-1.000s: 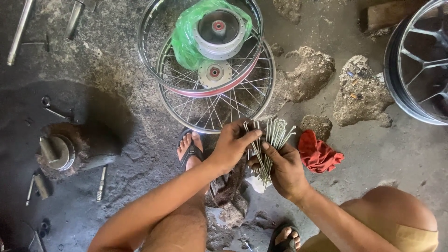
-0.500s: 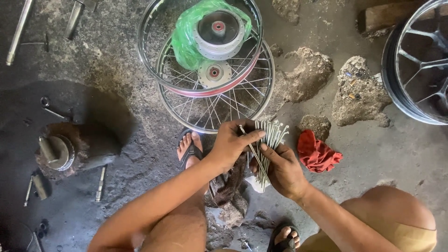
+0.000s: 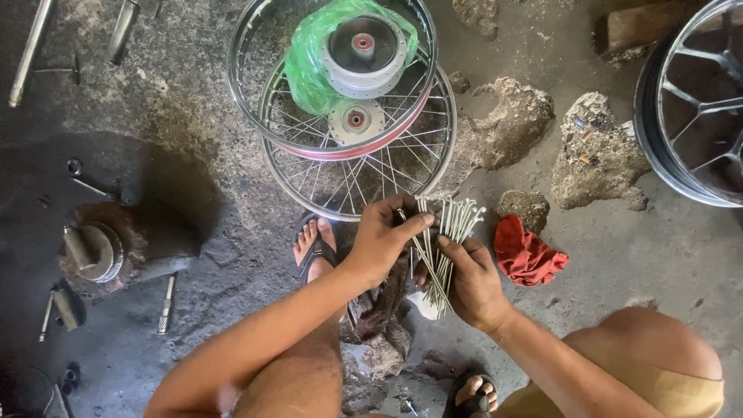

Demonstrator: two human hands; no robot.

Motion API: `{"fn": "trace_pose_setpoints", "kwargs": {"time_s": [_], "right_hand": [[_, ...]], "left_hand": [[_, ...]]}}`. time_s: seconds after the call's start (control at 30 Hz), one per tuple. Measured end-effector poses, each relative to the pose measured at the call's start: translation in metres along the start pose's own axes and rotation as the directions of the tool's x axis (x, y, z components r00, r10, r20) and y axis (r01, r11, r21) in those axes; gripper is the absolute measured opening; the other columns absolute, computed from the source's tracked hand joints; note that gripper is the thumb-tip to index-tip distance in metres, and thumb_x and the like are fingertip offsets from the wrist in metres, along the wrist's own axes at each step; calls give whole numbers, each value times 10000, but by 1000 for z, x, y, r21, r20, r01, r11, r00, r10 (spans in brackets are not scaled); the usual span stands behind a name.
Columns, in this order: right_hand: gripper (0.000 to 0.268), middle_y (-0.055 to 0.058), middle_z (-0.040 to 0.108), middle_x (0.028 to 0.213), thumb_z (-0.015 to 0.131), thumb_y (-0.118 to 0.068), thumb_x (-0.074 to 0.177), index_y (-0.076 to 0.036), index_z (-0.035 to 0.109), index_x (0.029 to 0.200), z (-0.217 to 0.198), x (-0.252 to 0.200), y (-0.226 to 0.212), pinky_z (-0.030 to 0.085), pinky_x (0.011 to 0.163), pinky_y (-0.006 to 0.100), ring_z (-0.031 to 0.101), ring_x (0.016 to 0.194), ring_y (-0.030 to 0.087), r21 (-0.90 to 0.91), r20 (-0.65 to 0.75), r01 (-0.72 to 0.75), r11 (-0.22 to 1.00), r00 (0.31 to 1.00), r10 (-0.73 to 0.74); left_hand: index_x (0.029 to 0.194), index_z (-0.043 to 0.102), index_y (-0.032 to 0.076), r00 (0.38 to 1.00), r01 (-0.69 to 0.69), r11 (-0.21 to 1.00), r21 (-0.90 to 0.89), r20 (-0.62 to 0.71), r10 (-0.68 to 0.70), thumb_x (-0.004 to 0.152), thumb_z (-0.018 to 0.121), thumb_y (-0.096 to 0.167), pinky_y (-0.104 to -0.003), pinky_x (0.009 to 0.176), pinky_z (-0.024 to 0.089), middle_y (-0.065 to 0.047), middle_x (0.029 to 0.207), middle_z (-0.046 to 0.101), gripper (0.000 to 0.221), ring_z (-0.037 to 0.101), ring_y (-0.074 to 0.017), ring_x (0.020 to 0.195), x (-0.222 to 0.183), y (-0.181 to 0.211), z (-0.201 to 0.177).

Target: Sorting and aligning metal spokes in preparation for lacing a motorcycle wheel hub.

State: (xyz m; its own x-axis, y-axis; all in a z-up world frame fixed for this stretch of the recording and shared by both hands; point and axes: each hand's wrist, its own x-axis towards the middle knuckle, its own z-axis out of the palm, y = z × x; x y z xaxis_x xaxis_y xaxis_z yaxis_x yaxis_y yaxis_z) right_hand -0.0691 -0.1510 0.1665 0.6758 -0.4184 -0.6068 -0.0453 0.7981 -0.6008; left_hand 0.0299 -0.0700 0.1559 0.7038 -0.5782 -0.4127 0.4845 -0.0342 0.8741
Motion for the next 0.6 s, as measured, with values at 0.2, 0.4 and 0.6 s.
{"fn": "trace_pose_setpoints", "kwargs": {"time_s": [0.2,0.4,0.6], "right_hand": [[163,215,502,522,545,-61,816,80,510,740,-4,1,5,454,326,396,562,406,333,-40,-9,30,999,1000,-30],[164,184,500,504,564,-43,794,74,513,690,-12,4,13,450,326,381,542,379,278,-66,-69,84,994,994,-89],[140,170,480,525,567,-48,799,62,525,724,-3,0,6,435,336,365,524,392,273,-51,-51,106,993,993,-109]], "left_hand": [[745,640,-15,1000,-12,1000,-1,-2,12,690,720,67,-218,479,367,-91,597,557,127,460,-107,589,0,0,-1],[732,647,-8,1000,-19,1000,4,-11,19,663,738,73,-203,482,353,-79,588,561,140,450,-89,583,-1,3,1],[822,661,-13,999,20,1000,14,-33,-19,640,770,81,-203,508,445,-125,668,625,232,541,-105,588,1,-4,-2]]}}
